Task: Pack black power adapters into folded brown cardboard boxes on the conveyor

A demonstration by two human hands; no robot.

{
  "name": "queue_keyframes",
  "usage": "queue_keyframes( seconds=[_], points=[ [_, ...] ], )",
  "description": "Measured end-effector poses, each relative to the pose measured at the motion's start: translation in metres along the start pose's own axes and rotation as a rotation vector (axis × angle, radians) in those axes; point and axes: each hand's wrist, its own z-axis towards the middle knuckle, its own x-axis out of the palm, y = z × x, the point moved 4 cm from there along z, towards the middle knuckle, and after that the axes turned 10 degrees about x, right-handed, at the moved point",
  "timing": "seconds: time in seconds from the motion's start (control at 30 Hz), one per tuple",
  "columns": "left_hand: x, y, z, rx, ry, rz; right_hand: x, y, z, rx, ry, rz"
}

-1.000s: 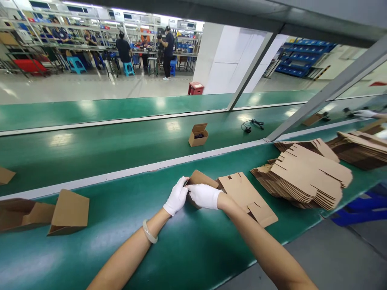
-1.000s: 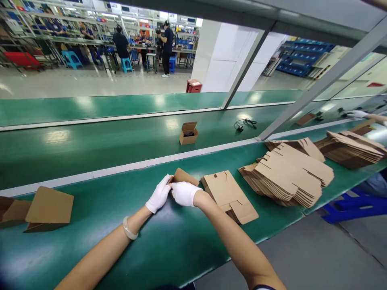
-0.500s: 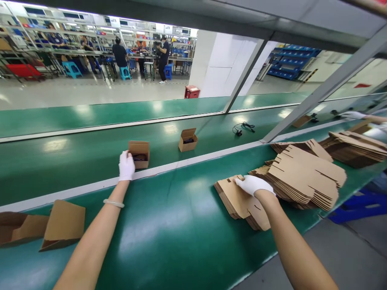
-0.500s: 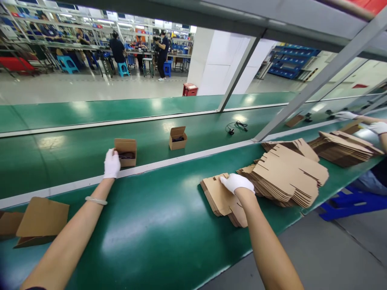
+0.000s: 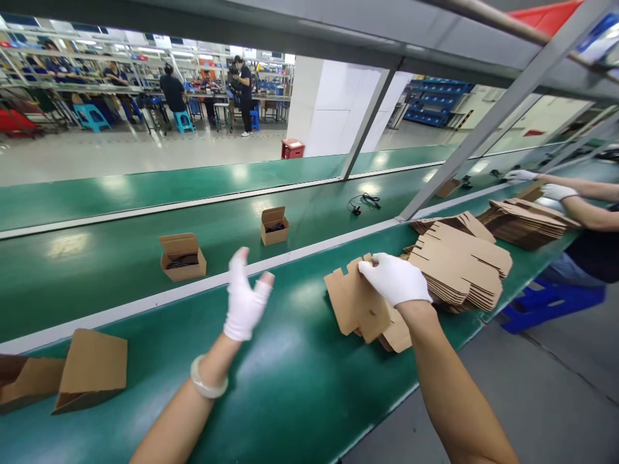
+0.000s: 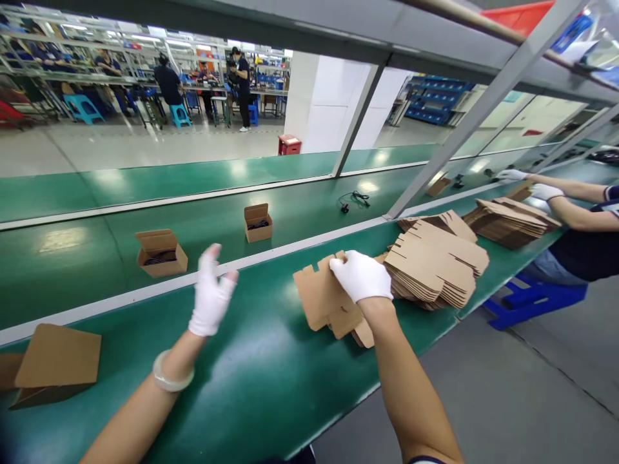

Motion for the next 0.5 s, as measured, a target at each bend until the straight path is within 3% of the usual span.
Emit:
queue_keyframes(
  seconds=[0.1, 0.17, 0.2, 0.33, 0.43, 0.5],
  points=[
    [0.043, -0.049, -0.042, 0.003, 0.456, -0.301, -0.01, 0.028, -0.028, -0.21, -0.062, 0.192],
    [0.053, -0.065, -0.061, -0.085, 0.634, -0.488, -0.008, 0.042, -0.04, -0.355, -0.05, 0.376],
    [0.052, -0.068, -0.064, -0.131, 0.661, -0.582, -0.006, 0.046, -0.042, -0.414, -0.032, 0.484],
    [0.027, -0.059, -0.044, -0.256, 0.534, -0.895, 0.002, 0.053, -0.045, -0.546, 0.113, 0.894],
    [0.009, -0.042, -0.025, -0.329, 0.405, -0.833, 0.007, 0.062, -0.051, -0.63, 0.316, 1.042],
    [0.001, -0.032, -0.02, -0.345, 0.354, -0.763, 0.006, 0.07, -0.059, -0.691, 0.342, 1.013]
  ],
)
